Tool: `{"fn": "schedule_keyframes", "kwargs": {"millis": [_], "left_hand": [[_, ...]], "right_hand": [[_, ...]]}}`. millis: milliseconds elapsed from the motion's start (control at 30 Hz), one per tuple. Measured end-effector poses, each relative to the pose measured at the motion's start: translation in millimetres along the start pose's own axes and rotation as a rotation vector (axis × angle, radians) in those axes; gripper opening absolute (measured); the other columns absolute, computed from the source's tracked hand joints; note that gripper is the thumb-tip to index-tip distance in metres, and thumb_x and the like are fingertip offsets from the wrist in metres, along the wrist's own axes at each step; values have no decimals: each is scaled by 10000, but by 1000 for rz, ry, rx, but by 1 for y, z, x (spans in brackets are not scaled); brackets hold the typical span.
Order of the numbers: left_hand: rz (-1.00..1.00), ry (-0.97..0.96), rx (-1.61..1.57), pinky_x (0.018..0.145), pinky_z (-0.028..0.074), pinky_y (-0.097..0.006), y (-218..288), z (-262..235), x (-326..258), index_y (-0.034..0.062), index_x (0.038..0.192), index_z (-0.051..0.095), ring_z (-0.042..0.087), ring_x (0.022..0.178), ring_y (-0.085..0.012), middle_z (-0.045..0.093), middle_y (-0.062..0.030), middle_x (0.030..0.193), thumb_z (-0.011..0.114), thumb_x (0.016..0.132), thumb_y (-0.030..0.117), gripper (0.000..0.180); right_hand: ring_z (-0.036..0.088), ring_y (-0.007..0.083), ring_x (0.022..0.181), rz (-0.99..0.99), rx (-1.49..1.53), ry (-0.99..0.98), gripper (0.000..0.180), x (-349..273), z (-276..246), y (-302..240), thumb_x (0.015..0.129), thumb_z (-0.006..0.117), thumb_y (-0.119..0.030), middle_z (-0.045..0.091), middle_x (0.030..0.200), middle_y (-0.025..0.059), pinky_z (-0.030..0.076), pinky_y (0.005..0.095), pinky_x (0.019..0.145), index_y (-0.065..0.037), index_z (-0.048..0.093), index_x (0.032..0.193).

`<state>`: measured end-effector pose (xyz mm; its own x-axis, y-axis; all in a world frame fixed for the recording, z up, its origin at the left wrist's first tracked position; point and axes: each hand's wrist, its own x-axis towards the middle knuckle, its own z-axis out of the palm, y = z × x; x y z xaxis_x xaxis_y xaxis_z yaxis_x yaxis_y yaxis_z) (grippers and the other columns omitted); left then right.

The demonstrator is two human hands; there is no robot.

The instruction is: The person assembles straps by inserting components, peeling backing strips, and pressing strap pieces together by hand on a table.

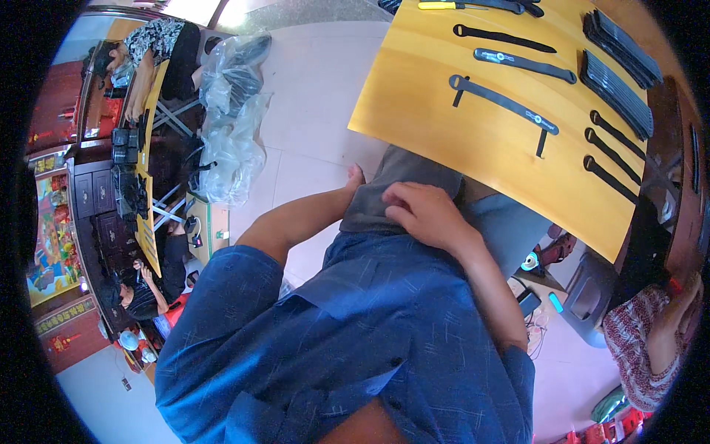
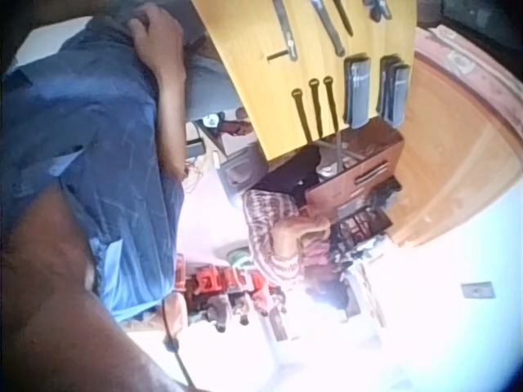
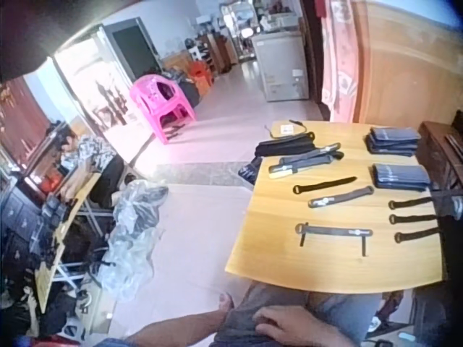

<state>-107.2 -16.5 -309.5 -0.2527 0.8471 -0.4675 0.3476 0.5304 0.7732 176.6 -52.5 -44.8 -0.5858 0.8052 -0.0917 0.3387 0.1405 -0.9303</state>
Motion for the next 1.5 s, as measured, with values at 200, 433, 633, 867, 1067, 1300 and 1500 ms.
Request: {"fn": "schedule_keyframes", "kwargs": {"millis": [200, 433, 633, 867, 1067, 1300, 1500], "left_hand": [[-90, -8, -73, 1014, 472, -390, 24, 32, -4, -7, 1438, 534, 625, 1178, -303, 649, -243, 1266, 497, 1049, 455, 605], [-160, -89, -178, 1021, 469, -390, 47, 27, -18, -8, 1438, 533, 623, 1185, -305, 648, -244, 1269, 501, 1047, 447, 601], [-260, -280, -255, 1027, 467, -390, 27, -11, -53, -8, 1438, 533, 621, 1191, -308, 647, -245, 1271, 505, 1045, 440, 597], [-409, -425, -353, 1033, 464, -390, 29, -25, -72, -9, 1438, 533, 619, 1198, -310, 645, -246, 1274, 510, 1044, 432, 592], [-555, -452, -432, 1039, 462, -390, 27, -56, -90, -10, 1438, 533, 617, 1204, -312, 644, -247, 1276, 514, 1042, 425, 588], [264, -436, 25, 1090, 441, -442, 160, -38, -131, 26, 1407, 564, 579, 1229, -405, 620, -270, 1287, 605, 981, 341, 530], [950, -296, 666, 1117, 417, -528, 194, -2, -167, 74, 1405, 572, 483, 1306, -475, 492, -267, 1432, 728, 880, 266, 580]], "right_hand": [[561, 367, 1287, -223, -4, -57, 498, 44, 13, -67, 1010, 587, -333, 593, 1388, 178, 443, 441, 1075, -73, 512, 1428], [462, 356, 1411, -667, 231, -315, 619, 74, 66, -73, 1027, 471, -534, 501, 1517, 163, 406, 503, 1122, -101, 501, 1468], [576, 340, 1276, -46, -101, -380, 475, 21, 11, 16, 1007, 594, -343, 607, 1360, 171, 445, 434, 1081, -42, 565, 1374], [458, 347, 1417, 17, 320, -88, 449, -89, 27, 59, 1080, 514, -353, 482, 1533, 182, 361, 424, 1179, -39, 556, 1397], [556, 326, 1320, 38, 232, -283, 441, -93, -59, 5, 1056, 566, -373, 607, 1396, 168, 422, 419, 1121, -37, 615, 1339], [638, 187, 1174, 74, 69, 305, 328, -37, -167, -26, 1004, 649, -192, 705, 1231, 80, 485, 358, 1034, -17, 663, 1281], [714, 280, 1006, 18, -254, 613, 239, 56, -225, 11, 938, 669, -196, 741, 1069, 118, 547, 367, 896, -52, 722, 1121]]}}
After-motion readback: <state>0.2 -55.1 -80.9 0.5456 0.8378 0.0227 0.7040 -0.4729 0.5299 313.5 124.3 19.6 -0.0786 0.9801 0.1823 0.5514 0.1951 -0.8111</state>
